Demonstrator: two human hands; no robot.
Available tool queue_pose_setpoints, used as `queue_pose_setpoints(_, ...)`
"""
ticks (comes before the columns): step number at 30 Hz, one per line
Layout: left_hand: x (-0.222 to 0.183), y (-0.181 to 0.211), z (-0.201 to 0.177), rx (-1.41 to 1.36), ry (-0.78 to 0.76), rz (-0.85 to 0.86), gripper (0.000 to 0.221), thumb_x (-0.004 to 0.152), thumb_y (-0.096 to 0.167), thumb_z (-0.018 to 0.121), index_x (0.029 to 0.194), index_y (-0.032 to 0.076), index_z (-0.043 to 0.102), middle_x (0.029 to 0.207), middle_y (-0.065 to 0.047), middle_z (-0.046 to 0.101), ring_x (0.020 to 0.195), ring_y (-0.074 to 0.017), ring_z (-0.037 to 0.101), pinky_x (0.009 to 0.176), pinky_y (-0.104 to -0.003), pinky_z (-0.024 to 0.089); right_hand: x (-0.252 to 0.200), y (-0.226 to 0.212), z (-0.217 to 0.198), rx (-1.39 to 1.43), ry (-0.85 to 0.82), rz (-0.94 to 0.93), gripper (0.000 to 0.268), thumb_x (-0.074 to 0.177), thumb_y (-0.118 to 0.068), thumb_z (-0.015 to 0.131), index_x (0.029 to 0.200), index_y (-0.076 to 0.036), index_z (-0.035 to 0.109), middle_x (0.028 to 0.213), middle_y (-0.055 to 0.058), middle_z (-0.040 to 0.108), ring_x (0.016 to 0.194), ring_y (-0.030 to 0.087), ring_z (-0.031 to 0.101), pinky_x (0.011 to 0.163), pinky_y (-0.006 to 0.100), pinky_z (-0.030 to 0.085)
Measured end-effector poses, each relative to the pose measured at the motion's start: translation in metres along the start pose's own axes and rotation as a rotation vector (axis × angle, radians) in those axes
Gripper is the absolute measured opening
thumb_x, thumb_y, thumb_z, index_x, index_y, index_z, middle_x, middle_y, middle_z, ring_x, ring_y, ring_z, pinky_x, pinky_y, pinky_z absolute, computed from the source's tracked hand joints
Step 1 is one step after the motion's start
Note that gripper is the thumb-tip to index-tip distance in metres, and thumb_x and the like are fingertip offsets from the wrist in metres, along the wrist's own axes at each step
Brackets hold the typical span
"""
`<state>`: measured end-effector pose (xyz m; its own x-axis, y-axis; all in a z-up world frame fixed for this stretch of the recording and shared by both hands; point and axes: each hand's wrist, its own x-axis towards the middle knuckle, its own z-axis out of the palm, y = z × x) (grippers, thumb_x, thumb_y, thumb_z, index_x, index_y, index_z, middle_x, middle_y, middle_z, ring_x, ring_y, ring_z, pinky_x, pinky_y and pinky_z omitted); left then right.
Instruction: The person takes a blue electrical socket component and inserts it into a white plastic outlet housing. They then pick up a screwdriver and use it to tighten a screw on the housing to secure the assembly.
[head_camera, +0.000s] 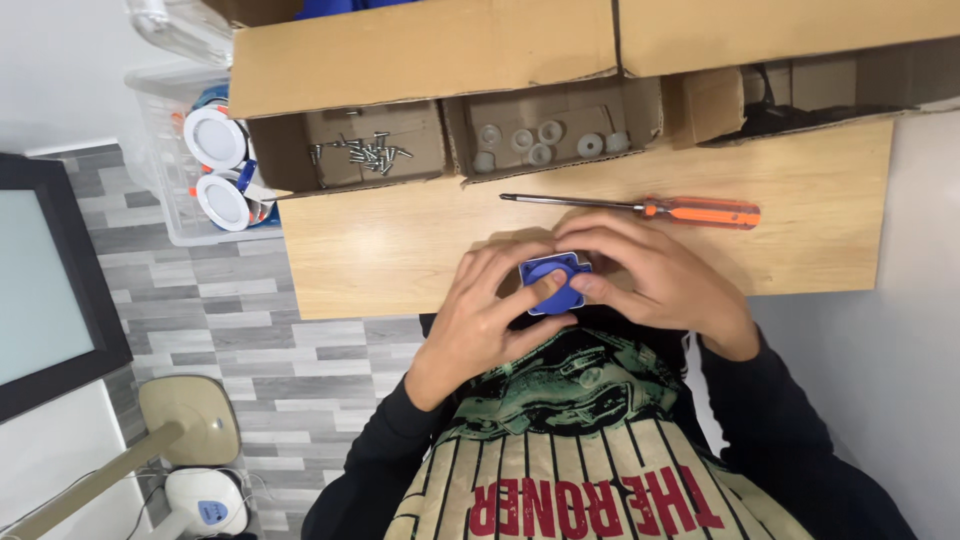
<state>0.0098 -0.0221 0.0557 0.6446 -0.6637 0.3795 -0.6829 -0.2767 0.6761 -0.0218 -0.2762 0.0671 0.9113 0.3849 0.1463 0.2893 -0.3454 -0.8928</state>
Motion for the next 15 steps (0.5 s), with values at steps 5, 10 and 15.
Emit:
queue_pose_setpoints(5, -0.012, -0.011, 0.006, 0.000, -0.053, 0.098, 0.076, 0.102, 0.031, 0.095, 0.156, 0.018, 0.042, 0.150, -0.023, 0.059, 0.137, -0.0427, 0.065, 0.112, -0.055, 0.058, 0.022, -0.015, -0.027, -0.244, 0.055, -0.323, 0.030, 0.108, -0.016, 0.065, 0.132, 0.002, 0.068, 0.131, 0.018, 0.071, 0.118, 0.029, 0.074, 0.110, 0.037, 0.064)
queue_pose_setpoints(10, -0.013, -0.009, 0.008, 0.003, -0.028, 0.098, 0.064, 0.106, 0.029, 0.090, 0.151, 0.018, 0.046, 0.150, -0.022, 0.061, 0.134, -0.0398, 0.066, 0.102, -0.049, 0.056, 0.094, -0.060, -0.044, -0.558, -0.131, -0.205, 0.035, 0.116, -0.016, 0.054, 0.139, 0.005, 0.069, 0.138, 0.023, 0.070, 0.122, 0.036, 0.069, 0.108, 0.046, 0.056)
queue_pose_setpoints(15, -0.011, -0.008, 0.008, -0.023, 0.010, 0.091, 0.058, 0.104, 0.027, 0.090, 0.146, 0.017, 0.052, 0.148, -0.020, 0.062, 0.134, -0.0382, 0.066, 0.103, -0.048, 0.056, 0.159, -0.077, -0.044, -0.537, -0.442, 0.229, 0.040, 0.121, -0.027, 0.034, 0.123, -0.005, 0.067, 0.115, 0.014, 0.072, 0.097, 0.036, 0.072, 0.084, 0.051, 0.054)
